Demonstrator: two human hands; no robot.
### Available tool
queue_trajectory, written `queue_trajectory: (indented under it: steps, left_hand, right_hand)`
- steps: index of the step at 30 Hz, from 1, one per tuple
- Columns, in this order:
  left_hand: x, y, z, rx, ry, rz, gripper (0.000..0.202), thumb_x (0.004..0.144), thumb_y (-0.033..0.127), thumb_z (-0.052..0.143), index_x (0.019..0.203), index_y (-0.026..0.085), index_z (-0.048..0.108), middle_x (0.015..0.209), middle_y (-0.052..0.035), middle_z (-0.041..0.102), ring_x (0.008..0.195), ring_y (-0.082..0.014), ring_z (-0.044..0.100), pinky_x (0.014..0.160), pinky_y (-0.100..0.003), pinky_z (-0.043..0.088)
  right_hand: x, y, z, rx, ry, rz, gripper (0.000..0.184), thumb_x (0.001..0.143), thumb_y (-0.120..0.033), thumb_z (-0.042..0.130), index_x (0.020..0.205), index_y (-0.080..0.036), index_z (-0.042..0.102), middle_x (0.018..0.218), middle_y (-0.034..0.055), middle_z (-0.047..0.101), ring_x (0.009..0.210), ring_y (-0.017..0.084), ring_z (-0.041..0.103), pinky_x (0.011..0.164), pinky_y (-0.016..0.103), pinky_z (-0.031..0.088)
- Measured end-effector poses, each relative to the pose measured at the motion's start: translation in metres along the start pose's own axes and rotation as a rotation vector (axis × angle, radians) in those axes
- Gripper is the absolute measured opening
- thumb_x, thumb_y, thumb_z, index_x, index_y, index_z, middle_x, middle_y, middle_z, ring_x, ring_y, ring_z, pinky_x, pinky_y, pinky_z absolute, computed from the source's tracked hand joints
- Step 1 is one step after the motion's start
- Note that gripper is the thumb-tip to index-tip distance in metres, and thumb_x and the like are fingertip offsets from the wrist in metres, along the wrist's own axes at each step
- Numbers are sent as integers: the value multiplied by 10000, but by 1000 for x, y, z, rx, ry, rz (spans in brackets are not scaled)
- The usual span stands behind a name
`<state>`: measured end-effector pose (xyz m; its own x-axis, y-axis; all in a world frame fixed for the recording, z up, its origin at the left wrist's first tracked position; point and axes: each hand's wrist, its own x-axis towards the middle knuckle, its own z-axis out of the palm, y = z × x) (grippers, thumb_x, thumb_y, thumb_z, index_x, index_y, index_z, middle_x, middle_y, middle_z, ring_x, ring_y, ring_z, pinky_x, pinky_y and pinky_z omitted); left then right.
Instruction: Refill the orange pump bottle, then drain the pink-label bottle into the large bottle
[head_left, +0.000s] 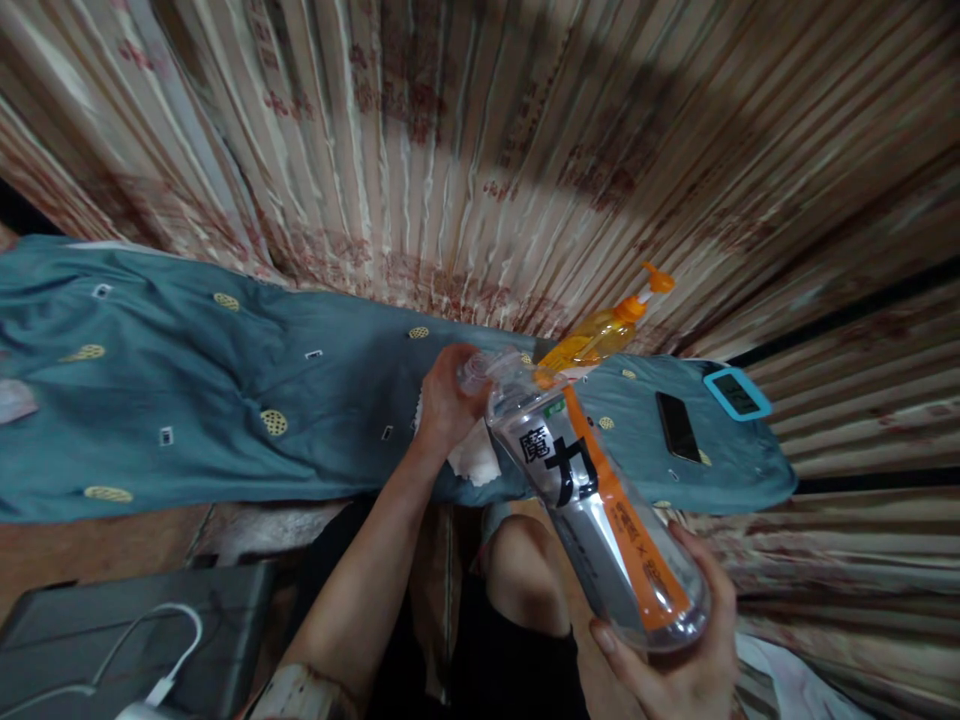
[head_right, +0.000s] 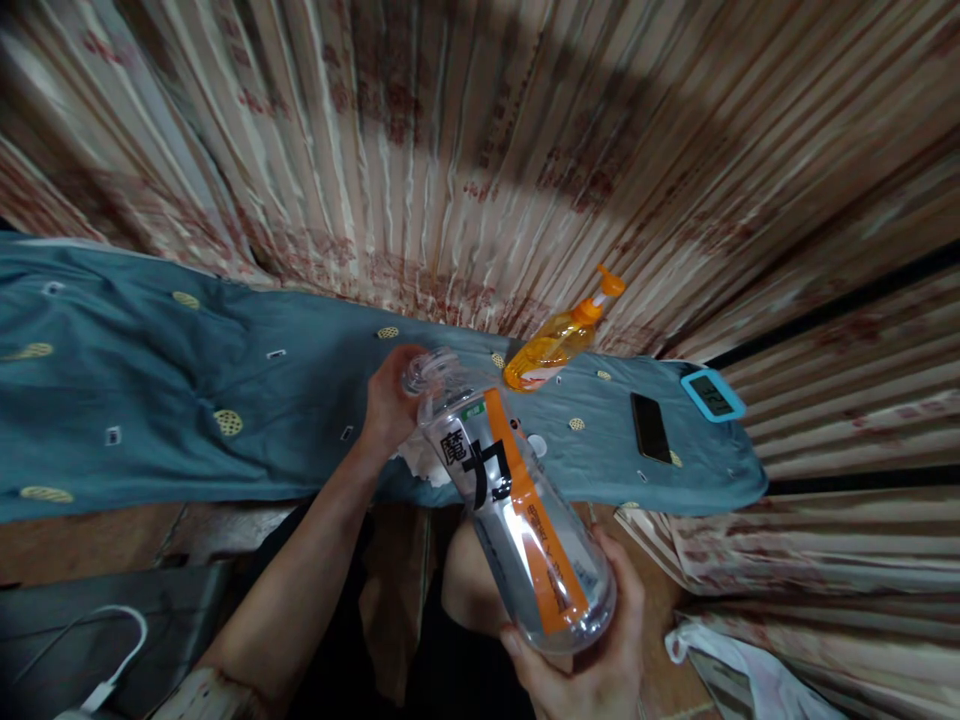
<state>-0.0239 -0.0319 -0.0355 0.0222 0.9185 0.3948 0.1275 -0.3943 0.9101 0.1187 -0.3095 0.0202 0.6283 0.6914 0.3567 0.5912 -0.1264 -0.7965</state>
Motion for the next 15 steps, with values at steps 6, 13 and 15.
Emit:
queue_trajectory:
  steps: [6, 13, 15]
  left_hand:
    - [0, 0, 0, 9, 7, 0, 314, 756, 160, 807, 1040, 201, 681, 1060, -56, 800, 1018, -244, 769, 948, -358, 615]
    - [-1, -6, 1, -14, 14, 22, 350, 761, 191, 821, 1079, 206, 676, 1094, -80, 804, 1045, -264, 771, 967, -395, 620]
    - [-1, -8, 2, -23, 16, 28, 352, 768, 210, 827, 1085, 207, 673, 1091, -79, 801, 1040, -264, 772, 962, -396, 623]
  right_hand:
    - [1, 5, -3, -33, -9, -36, 968, 721, -636, 939, 1487, -220, 518, 1428, 146, 598, 1420, 389, 539, 1254, 556, 336]
    - [-1, 0, -2, -51, 4, -26, 993, 700, -646, 943, 1500, -233, 526, 1466, 142, 595, 1382, 380, 557, 1200, 531, 378]
    - [-2, 2, -4, -69, 4, -20, 998, 710, -660, 932, 1514, -233, 522, 1492, 145, 584, 1395, 380, 551, 1196, 523, 383]
